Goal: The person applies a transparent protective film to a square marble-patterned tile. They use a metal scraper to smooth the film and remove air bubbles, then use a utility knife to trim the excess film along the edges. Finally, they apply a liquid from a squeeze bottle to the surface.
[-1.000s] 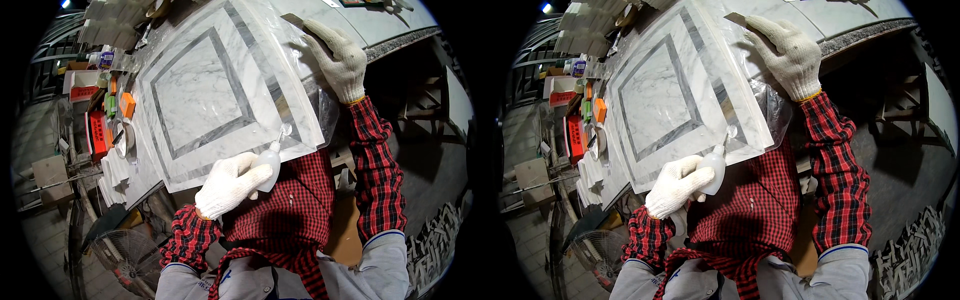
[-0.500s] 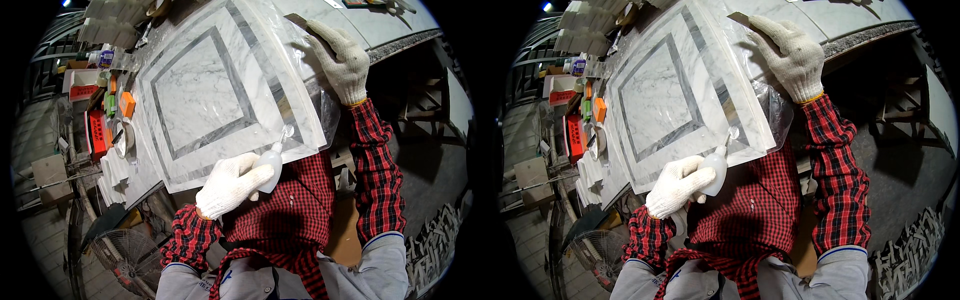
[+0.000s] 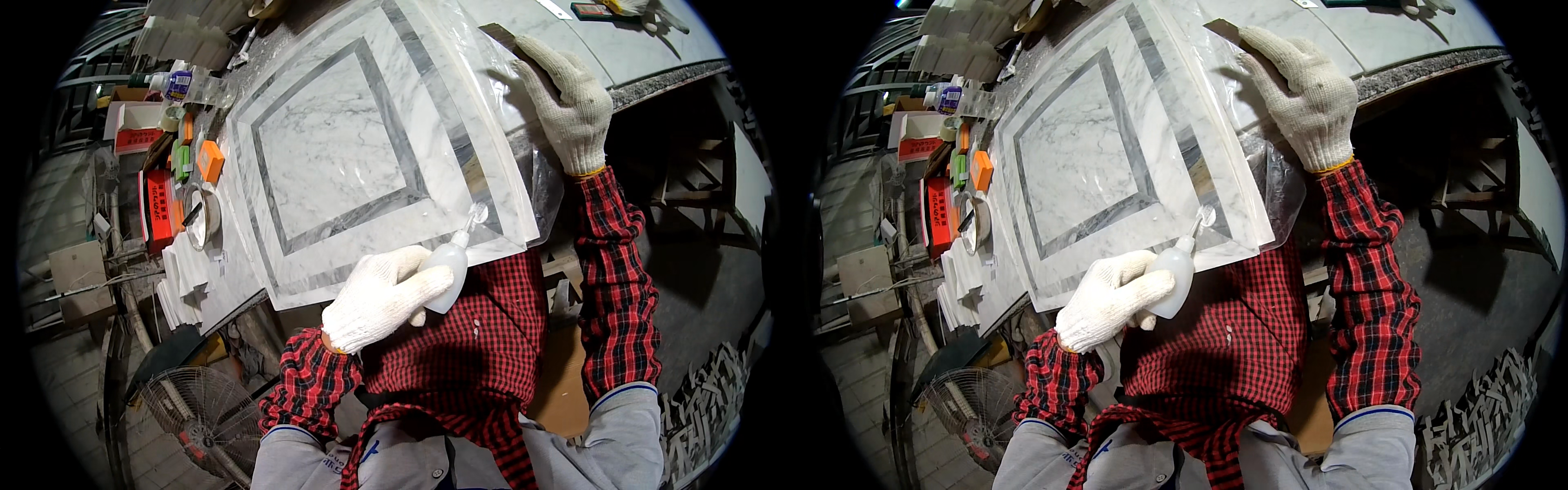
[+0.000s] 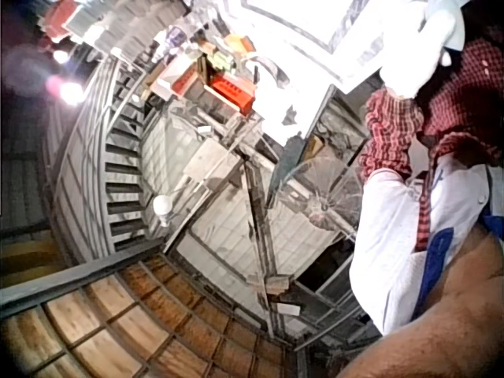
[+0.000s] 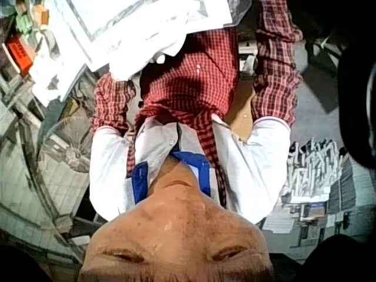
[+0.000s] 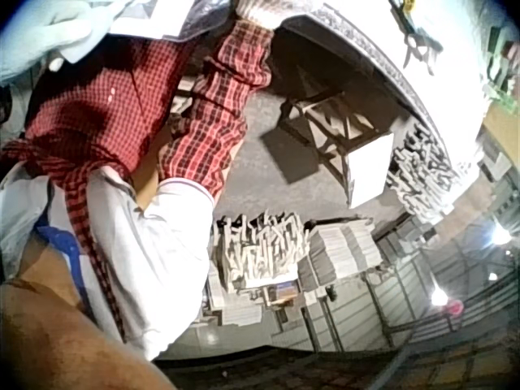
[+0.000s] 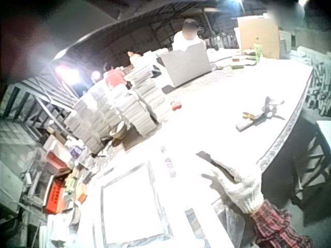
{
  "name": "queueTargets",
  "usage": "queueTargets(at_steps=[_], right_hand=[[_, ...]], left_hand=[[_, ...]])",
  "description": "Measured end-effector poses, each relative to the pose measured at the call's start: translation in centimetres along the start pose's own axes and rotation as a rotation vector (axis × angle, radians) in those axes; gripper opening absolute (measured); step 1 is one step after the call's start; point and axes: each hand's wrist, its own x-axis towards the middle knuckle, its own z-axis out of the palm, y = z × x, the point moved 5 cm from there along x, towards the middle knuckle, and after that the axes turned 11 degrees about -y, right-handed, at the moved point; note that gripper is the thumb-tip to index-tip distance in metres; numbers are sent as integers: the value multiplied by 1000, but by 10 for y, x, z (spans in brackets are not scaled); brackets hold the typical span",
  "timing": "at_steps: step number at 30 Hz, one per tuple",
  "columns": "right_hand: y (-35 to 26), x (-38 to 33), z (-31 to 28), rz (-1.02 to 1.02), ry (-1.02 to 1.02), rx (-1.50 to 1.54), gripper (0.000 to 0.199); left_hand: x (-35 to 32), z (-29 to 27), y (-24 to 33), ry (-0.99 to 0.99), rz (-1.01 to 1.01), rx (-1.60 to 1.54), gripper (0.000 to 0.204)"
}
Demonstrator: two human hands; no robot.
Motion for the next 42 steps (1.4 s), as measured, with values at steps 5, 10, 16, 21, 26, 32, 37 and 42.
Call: queueTargets(at_steps=[5, 10, 16, 21, 26, 32, 37, 42], right_hand=[[-4, 1, -1, 24, -27, -5, 32], [1, 1, 0, -44, 43, 21, 34], [1, 1, 1, -49, 39, -18, 35], [-2, 1, 1, -36, 35, -6, 33], [-2, 3, -1, -42, 37, -7, 32], [-8, 6, -3, -6, 10, -18, 30], [-9, 7, 2, 46, -35, -25, 29], [-4, 7, -11, 67, -62, -87, 30]], left_hand=[[0, 0, -1, 0, 3, -32, 40], [-2, 0, 3, 7, -2, 5, 45], [1, -1, -2, 5, 11, -27, 43], [-11, -3, -8, 87, 71, -118, 42], [-36, -33, -39, 359, 396, -201, 38], [-92, -106, -118, 779, 679, -361, 45], [-128, -155, -186, 1191, 684, -354, 53], [-118, -204, -225, 1450, 525, -222, 44]])
